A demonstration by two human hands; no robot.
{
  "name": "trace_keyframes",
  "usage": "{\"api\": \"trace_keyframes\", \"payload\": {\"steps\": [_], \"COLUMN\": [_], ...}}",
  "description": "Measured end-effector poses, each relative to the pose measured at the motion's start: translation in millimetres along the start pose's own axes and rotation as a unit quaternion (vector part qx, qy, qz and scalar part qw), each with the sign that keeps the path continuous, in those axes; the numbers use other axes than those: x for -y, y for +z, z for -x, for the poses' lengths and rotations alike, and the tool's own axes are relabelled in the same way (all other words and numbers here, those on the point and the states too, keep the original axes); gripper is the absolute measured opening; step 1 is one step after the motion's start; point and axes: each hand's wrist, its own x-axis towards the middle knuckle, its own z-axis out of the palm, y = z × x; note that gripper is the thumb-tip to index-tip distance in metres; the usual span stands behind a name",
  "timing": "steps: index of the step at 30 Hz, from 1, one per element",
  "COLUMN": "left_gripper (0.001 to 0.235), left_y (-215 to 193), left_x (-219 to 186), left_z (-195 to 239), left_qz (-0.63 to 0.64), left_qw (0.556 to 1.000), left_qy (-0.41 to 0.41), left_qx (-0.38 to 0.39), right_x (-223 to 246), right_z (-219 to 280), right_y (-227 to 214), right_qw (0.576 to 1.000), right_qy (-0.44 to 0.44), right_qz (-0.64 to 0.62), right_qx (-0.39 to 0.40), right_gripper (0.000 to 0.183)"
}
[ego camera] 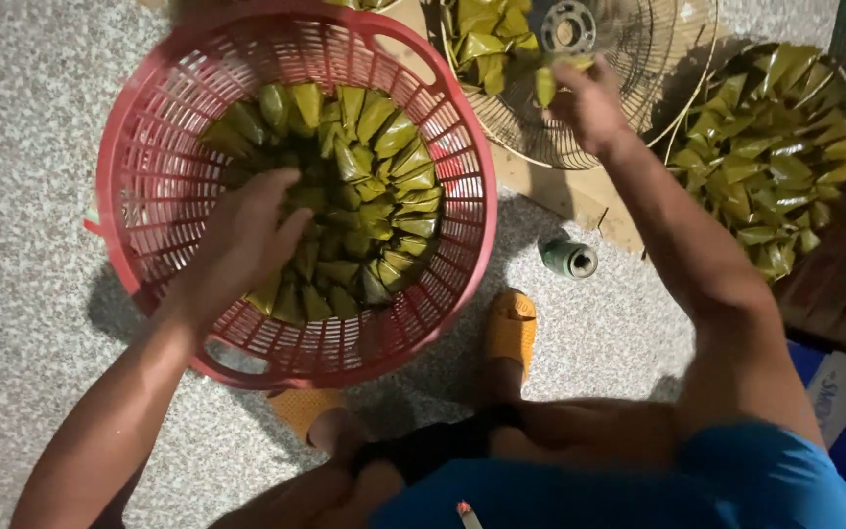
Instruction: Wrapping dough rings in leaves and arranging them in a red plastic basket.
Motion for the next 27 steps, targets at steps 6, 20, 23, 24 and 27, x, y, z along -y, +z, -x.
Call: {"api": "trace_keyframes", "payload": {"steps": [6,20,23,24,27], "left_gripper": [0.056,0.032,0.029,0.029,0.030], "left_y": [0.2,-11.0,-23.9,-29.7,-39.8], "left_x": [-55.5,8.3,47.2,49.5,67.6], "left_z": [-13.0,20.0,26.8,31.9,40.0], "left_qz": [0.124,0.149,0.012,0.012,0.096], "left_qw": [0.983,0.971,0.969,0.969,0.939], "left_qy": [-0.092,0.114,0.138,0.134,0.102], "left_qx": [0.095,-0.147,-0.203,-0.205,-0.315], "right_x": [95.3,164.4,152.4,142.3,121.7], "right_z": [68.6,104.5,102.2,102.5,107.2], "right_y": [42.3,194.9,241.0,258.3,307.2], "right_qw": [0.885,0.841,0.840,0.838,0.839], "right_qy": [-0.006,-0.358,-0.319,-0.320,-0.342], "right_qz": [-0.362,0.144,0.223,0.222,0.102], "right_qx": [0.291,0.379,0.379,0.382,0.410], "right_gripper": [0.045,0.069,0.049,0.049,0.050]}}
